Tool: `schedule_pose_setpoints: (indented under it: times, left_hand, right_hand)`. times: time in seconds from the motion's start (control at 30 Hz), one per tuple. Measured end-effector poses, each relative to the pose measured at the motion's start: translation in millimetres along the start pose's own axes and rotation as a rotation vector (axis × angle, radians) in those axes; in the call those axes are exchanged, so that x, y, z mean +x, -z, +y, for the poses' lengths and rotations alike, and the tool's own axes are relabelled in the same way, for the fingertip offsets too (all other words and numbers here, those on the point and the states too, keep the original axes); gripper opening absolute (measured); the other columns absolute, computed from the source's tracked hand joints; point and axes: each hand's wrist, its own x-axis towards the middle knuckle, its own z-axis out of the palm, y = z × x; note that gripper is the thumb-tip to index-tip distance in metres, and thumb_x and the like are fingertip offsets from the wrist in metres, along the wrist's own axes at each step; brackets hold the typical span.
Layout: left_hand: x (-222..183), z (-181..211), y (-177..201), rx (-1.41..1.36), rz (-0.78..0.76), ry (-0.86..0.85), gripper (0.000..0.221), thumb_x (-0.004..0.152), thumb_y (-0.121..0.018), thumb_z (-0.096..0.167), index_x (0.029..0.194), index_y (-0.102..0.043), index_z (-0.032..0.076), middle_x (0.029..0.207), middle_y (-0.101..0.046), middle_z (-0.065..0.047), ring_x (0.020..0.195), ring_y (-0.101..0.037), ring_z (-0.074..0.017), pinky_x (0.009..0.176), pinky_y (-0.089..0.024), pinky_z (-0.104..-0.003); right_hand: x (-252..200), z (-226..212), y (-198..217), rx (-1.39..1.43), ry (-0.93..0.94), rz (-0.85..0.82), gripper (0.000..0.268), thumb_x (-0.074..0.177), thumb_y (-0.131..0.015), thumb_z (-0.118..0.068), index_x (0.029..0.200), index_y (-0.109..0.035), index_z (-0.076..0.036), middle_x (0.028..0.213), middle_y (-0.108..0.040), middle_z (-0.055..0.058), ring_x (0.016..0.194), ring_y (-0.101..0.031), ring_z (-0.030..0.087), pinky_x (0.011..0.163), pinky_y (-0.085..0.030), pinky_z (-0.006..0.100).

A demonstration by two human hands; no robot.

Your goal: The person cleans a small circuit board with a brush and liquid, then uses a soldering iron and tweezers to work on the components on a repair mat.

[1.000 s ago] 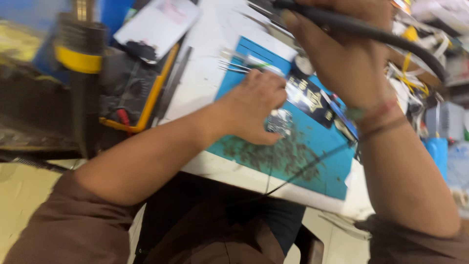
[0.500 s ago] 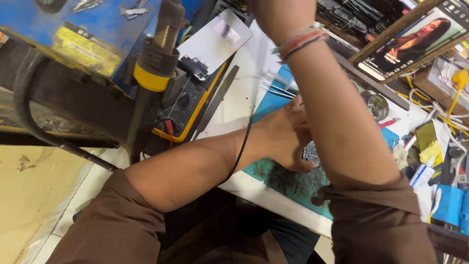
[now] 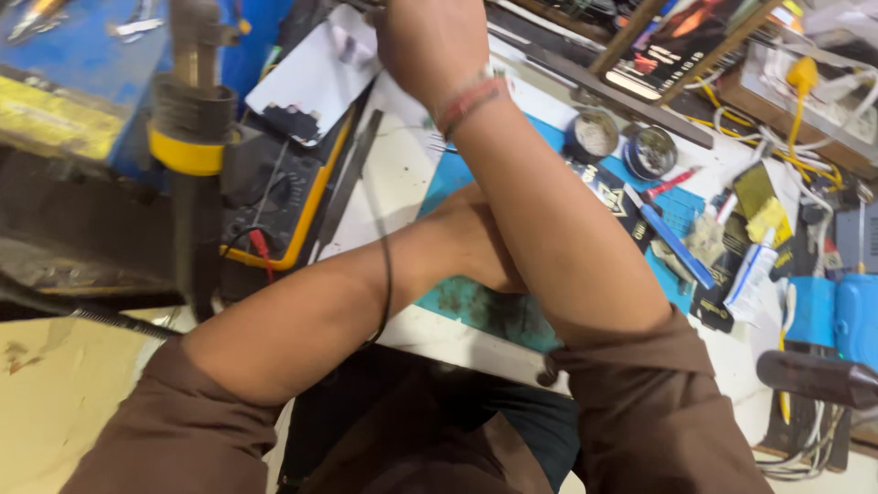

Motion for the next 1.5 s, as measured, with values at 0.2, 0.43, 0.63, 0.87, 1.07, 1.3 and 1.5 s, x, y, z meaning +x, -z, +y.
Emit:
schedule_pose_setpoints:
  times: [0.2, 0.43, 0.63, 0.87, 1.07, 1.3, 1.5]
  left_hand:
    - [-7, -4, -2, 0.063, 0.353, -0.123, 0.074, 0.072, -0.079, 0.055, 0.124, -0.066, 0.005, 0.130, -0.058, -0.021, 0.125, -0.048, -0.0406, 0.103, -0.034, -0.052]
    - [-5, -2, 6, 0.032, 0.273, -0.143, 0.061, 0.073, -0.081, 0.049, 0.113, -0.064, 0.006, 0.128, -0.054, -0.016, 0.124, -0.045, -0.0337, 0.107, -0.030, -0.050]
    - [-6, 2, 6, 0.006, 0.261, -0.138, 0.058, 0.068, -0.081, 0.042, 0.110, -0.063, 0.006, 0.127, -0.053, -0.017, 0.123, -0.044, -0.0352, 0.106, -0.030, -0.049]
    - [-5, 1, 9, -0.050, 0.171, -0.096, 0.056, 0.069, -0.080, 0.043, 0.109, -0.062, 0.007, 0.128, -0.052, -0.016, 0.125, -0.043, -0.0340, 0.107, -0.029, -0.049]
    - [-2, 2, 10, -0.028, 0.134, -0.061, 0.054, 0.072, -0.079, 0.045, 0.105, -0.061, 0.006, 0.127, -0.051, -0.016, 0.128, -0.042, -0.0333, 0.107, -0.028, -0.052]
    - [-5, 3, 13, -0.052, 0.124, -0.032, 0.056, 0.069, -0.077, 0.042, 0.109, -0.062, 0.005, 0.129, -0.051, -0.018, 0.126, -0.042, -0.0342, 0.109, -0.027, -0.051]
    - [-4, 3, 15, -0.045, 0.108, -0.047, 0.060, 0.068, -0.077, 0.041, 0.112, -0.062, 0.004, 0.130, -0.050, -0.019, 0.130, -0.040, -0.0352, 0.109, -0.026, -0.051]
  right_hand:
    - [-100, -2, 154, 0.237, -0.179, -0.071, 0.023, 0.100, -0.084, -0.016, 0.114, -0.070, -0.005, 0.104, -0.073, 0.010, 0.071, -0.068, 0.022, 0.067, -0.053, 0.035]
    - [-238, 134, 258, -0.475, -0.867, -0.164, 0.028, 0.094, -0.085, -0.037, 0.096, -0.082, -0.009, 0.086, -0.076, 0.013, 0.081, -0.074, 0.031, 0.078, -0.056, 0.042]
    - [-282, 176, 271, -0.466, -1.010, -0.287, 0.047, 0.081, -0.094, -0.045, 0.101, -0.082, -0.005, 0.086, -0.075, 0.018, 0.080, -0.072, 0.032, 0.079, -0.055, 0.045]
    - [-276, 150, 286, 0.188, -1.255, -0.066, 0.035, 0.087, -0.086, -0.010, 0.112, -0.064, 0.001, 0.087, -0.072, 0.005, 0.065, -0.065, 0.010, 0.052, -0.048, 0.025]
    - [-288, 155, 292, 0.149, -1.017, -0.016, 0.026, 0.094, -0.080, -0.003, 0.116, -0.067, 0.003, 0.101, -0.073, 0.008, 0.083, -0.070, 0.011, 0.071, -0.057, 0.025]
    - [-257, 109, 304, -0.399, -0.685, -0.177, 0.014, 0.101, -0.072, -0.014, 0.108, -0.080, -0.005, 0.100, -0.075, 0.017, 0.085, -0.070, 0.030, 0.079, -0.052, 0.039]
    - [-236, 71, 322, -0.386, -0.899, -0.270, 0.032, 0.102, -0.084, -0.037, 0.109, -0.081, -0.005, 0.090, -0.076, 0.016, 0.073, -0.070, 0.024, 0.070, -0.051, 0.033]
